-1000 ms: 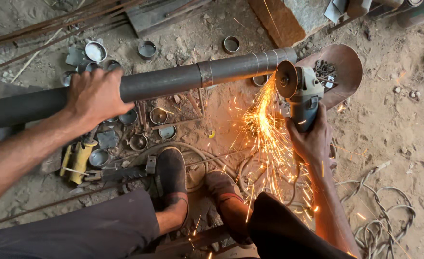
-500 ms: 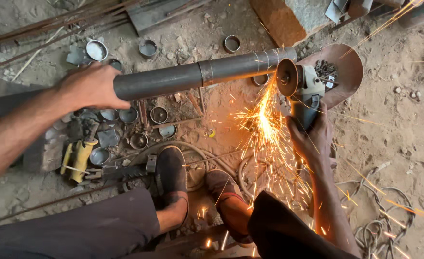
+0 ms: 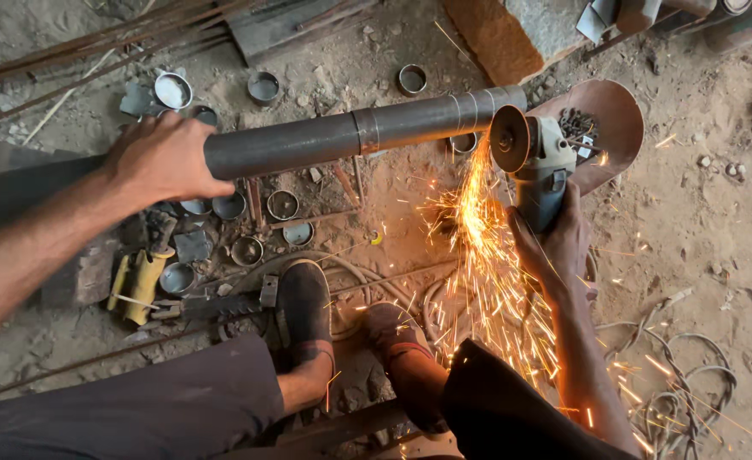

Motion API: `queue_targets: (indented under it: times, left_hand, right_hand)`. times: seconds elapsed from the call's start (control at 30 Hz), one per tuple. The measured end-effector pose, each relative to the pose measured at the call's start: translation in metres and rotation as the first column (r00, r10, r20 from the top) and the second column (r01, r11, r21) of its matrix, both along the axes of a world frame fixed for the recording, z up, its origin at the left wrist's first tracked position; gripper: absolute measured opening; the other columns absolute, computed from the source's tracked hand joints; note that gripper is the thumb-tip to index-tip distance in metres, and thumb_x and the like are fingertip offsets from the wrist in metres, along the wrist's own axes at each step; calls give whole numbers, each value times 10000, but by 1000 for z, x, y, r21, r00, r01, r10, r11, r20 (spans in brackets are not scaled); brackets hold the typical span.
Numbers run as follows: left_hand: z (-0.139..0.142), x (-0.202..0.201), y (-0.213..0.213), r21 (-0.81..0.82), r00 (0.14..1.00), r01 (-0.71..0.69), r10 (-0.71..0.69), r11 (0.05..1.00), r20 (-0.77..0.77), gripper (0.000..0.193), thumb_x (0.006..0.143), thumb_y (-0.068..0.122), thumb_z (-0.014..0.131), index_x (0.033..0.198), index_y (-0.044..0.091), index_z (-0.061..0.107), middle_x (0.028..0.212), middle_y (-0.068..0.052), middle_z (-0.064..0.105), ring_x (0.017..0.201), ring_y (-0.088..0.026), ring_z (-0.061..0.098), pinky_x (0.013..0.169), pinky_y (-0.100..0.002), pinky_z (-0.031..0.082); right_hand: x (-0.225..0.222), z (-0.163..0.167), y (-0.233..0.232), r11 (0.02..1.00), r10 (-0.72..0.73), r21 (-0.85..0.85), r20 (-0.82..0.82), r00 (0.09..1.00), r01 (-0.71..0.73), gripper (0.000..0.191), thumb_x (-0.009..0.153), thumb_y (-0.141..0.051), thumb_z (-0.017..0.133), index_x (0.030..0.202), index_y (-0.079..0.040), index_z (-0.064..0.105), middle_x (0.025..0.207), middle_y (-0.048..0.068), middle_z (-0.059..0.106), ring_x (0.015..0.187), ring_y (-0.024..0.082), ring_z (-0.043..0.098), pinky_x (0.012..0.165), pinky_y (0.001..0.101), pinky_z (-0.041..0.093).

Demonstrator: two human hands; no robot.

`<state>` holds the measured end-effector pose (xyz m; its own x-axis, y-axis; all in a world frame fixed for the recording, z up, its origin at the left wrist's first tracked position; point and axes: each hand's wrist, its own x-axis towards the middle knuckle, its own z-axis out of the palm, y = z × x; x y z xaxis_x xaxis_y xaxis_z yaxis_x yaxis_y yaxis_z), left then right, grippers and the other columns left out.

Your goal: The person uses an angle grinder to cut and smooth a metal pipe, generating sparks. They hold the pipe with one hand and operate the grinder with the other, rotating the pipe to work on different sections.

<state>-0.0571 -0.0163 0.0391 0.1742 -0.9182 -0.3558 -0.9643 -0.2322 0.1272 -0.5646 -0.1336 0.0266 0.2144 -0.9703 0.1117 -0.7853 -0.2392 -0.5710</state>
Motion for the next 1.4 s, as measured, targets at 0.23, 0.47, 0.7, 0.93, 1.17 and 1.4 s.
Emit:
queue_targets:
  times: [0.23,0.47,0.7,0.93,1.17,1.4]
  left_hand:
    - [-9,3,2,-40,999,34,-34,999,3,815,607,509,878,1228,6,717,996,-259,738,864,-406,761,835,-517,622]
    - [-6,0,4,-97,999,45,-45,994,1,821,611,496,887,1230,-13,709,981,-281,722,833,-411,745,802,-524,613]
    - [-7,-2,6,15,999,-41,42,999,-9,744,666,491,844,1250,49,711,1042,-253,747,907,-395,770,869,-512,611]
    - [-17,-6,-1,11,987,-129,127,992,94,679,614,538,877,1177,203,698,1081,-91,765,1067,-327,741,919,-477,624]
    - [-28,0,-13,217,976,-175,139,960,170,747,658,578,863,1312,272,671,1015,-35,807,953,-261,799,906,-392,638]
    - [-44,23,-11,265,999,-44,34,963,42,776,677,622,819,1322,218,667,943,-39,795,797,-183,803,819,-342,690]
  right_hand:
    - [-5,-7,-3,994,36,-102,-73,997,-44,682,843,-363,833,1353,-38,519,984,238,728,819,397,719,755,530,557]
    - [-5,-8,-1,1000,-11,-10,-39,999,10,674,828,-349,826,1353,-48,529,1039,212,732,865,356,738,786,494,573]
    - [-7,-17,2,999,-28,33,17,999,28,663,840,-287,818,1366,-26,510,1074,208,716,904,337,714,805,455,562]
    - [5,-16,4,997,-73,-10,177,981,76,678,750,-200,824,1346,-53,538,1037,209,728,913,278,728,800,417,574]
    - [17,24,10,966,-249,92,86,965,241,766,725,-369,810,1347,-45,502,860,207,749,681,301,745,671,430,583]
    - [-4,5,17,970,-241,71,172,955,232,673,747,-324,811,1302,-35,562,922,191,766,734,269,754,710,401,598]
